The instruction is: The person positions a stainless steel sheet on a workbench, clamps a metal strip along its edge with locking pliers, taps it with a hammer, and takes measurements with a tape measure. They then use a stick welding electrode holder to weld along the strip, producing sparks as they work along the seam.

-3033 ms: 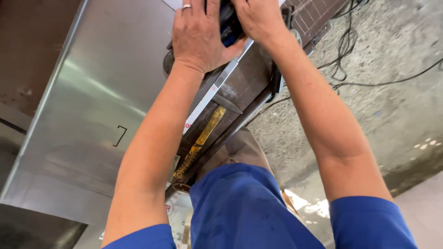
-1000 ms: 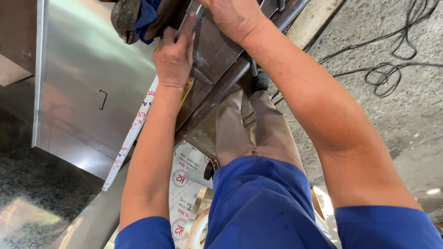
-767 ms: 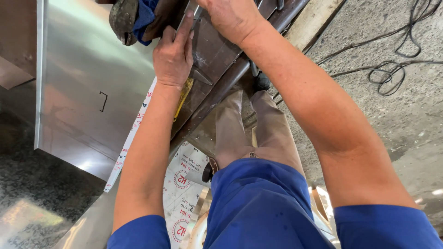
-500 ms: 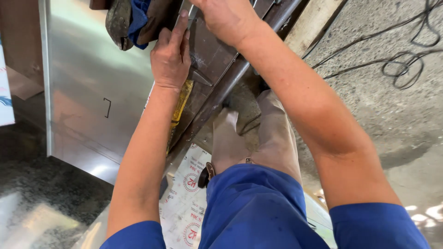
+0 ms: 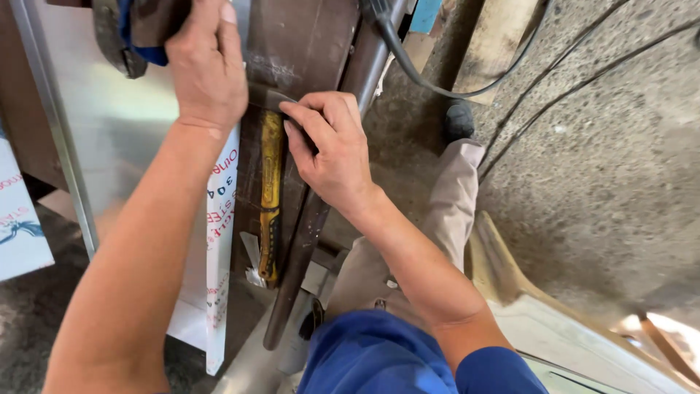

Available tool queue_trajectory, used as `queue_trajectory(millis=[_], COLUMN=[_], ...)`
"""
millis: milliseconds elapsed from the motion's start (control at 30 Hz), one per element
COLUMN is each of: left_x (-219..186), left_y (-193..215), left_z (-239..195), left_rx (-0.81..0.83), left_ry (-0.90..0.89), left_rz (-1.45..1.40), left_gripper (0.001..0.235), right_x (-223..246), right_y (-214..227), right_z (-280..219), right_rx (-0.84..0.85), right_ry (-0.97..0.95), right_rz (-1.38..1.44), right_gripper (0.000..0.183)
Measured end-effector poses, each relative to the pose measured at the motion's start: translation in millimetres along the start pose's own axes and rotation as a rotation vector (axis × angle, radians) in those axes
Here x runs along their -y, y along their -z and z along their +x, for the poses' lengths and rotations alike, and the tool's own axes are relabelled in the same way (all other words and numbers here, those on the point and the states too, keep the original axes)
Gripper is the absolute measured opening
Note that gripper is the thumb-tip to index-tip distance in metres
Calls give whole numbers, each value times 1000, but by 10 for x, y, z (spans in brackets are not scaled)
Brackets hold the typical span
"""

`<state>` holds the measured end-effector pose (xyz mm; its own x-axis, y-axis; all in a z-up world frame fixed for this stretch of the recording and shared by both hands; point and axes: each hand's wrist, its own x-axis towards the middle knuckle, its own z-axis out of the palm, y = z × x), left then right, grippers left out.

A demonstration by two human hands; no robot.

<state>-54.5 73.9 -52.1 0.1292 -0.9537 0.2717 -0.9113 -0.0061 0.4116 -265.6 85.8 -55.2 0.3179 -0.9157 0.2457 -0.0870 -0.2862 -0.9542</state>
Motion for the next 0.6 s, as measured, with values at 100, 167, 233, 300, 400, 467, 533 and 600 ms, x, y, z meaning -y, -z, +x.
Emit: queue_trajectory(millis=[100,167,233,300,400,467,533,600], left_x=[60,14,-73,-65,-17,-24,-81,-99], left_y=[25,54,72,53,42,40,45,54], left_z=[-9,20,69,85,33,66,89,66], left_rx=[46,60,65,74,85,89,90,92], left_ry=[-1,-11,-56,-32,54,99,83,76], left_rz=[16,48,16,18,24,31,14,33], left_gripper=[6,12,12,14,17,16,19,23], right_x=[-62,-101,-133,-145,-149,-146,-127,-74], right_y=[-97,-133,-143,-122,-87,-63,-46,1], right_z=[-110,-136,-125,-137,-149,-114,-107,-55], right_rx=[-56,-92,-129,-128,-106,-103,-78,-65], right_ry=[1,16,28,37,47,50,44,19], right_rz=[-12,-22,-42,-39,-23,-7,4,19], right_gripper=[25,25,25,26,28,28,27,28])
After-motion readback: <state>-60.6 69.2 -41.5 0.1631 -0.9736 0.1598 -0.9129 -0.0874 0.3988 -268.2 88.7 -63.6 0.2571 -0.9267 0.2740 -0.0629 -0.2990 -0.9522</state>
